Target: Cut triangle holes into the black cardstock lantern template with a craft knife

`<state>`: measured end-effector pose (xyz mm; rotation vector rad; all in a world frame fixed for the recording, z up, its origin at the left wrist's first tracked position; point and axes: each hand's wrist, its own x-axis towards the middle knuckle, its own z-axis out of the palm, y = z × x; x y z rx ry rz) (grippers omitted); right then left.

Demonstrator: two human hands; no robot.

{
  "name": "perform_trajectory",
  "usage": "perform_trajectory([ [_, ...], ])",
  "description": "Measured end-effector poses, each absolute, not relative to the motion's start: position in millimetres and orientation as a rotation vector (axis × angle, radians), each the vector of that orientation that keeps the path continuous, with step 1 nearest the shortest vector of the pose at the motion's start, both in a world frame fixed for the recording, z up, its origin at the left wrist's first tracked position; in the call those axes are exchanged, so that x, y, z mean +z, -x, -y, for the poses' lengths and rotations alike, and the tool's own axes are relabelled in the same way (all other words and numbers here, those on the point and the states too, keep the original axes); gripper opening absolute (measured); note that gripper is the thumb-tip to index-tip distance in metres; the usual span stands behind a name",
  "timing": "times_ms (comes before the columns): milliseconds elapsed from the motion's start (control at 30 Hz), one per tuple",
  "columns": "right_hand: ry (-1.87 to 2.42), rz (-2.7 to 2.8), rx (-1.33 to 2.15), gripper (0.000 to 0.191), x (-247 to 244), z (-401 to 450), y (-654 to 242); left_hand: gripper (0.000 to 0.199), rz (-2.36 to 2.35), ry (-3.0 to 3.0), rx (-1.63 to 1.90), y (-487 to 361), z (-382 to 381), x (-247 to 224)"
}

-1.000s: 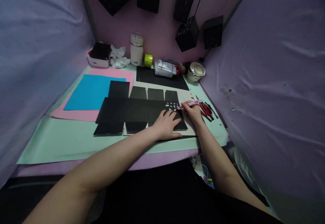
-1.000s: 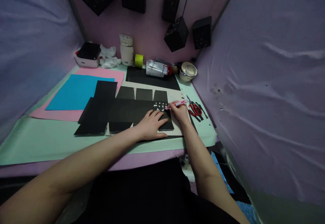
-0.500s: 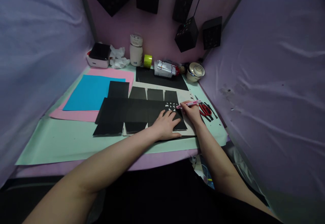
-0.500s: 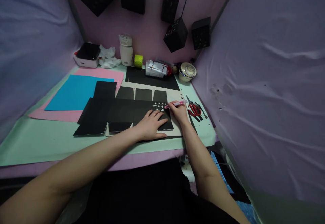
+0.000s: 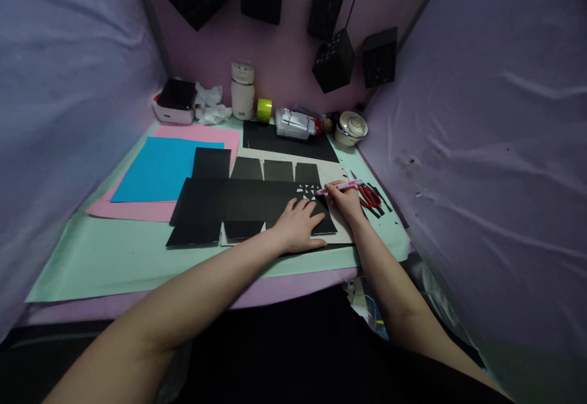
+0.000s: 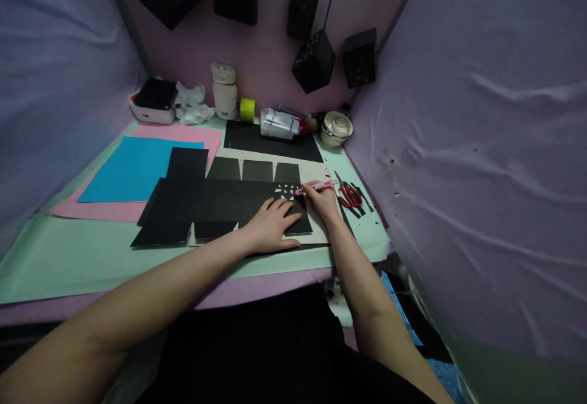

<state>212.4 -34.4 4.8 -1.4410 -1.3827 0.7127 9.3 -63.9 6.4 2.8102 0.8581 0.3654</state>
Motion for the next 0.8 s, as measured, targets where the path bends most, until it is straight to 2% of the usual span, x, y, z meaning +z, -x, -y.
perform_trajectory([
  [467,1.41,1.43,0.688,0.029,5.3,34.1,-211.7,0.07,-0.86,-2.824,0.38,-9.2,63.0,4.5],
  [667,1.369,1.238,0.682,0.03,-0.4,30.4,-215.9,0.07,-0.86,-2.83,0.358,-8.9,63.1,5.7],
  [800,1.307,1.212,0.612,0.042,-5.0,26.3,-218.3,0.071,-0.858,-2.829,0.358,-8.4,63.5,6.9],
])
